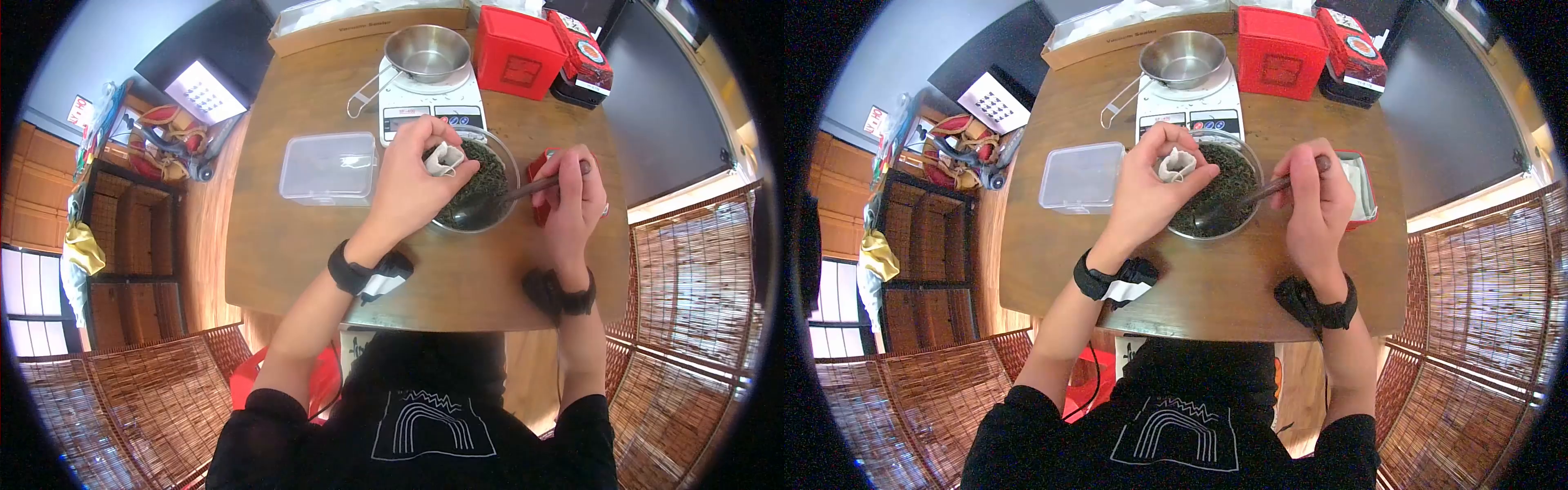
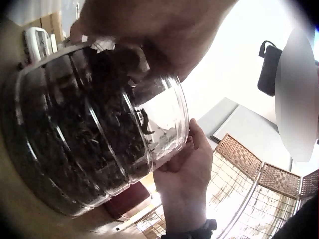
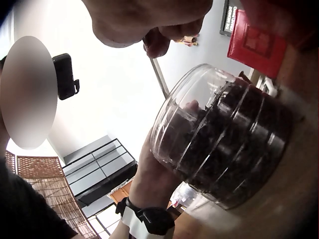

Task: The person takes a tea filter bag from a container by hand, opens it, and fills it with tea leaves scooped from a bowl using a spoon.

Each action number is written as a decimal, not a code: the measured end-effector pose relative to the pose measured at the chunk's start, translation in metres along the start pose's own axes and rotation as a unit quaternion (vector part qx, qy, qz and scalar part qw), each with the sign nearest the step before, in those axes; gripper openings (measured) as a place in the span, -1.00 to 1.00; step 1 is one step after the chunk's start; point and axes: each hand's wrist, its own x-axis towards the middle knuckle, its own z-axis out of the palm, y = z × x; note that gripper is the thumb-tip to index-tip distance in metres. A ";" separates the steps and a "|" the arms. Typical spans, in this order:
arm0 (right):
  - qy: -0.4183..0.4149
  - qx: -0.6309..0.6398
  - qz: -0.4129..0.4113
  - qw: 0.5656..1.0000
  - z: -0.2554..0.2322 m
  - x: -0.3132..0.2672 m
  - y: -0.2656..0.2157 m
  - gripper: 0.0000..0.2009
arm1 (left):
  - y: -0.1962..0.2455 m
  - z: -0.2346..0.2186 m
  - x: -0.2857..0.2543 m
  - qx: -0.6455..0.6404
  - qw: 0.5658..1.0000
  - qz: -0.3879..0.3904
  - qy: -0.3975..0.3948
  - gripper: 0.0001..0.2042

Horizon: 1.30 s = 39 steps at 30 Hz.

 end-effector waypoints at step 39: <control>-0.018 -0.131 -0.040 0.990 -0.001 0.003 0.000 -0.72 | 0.006 -0.002 -0.001 0.031 0.999 -0.028 0.004 -0.79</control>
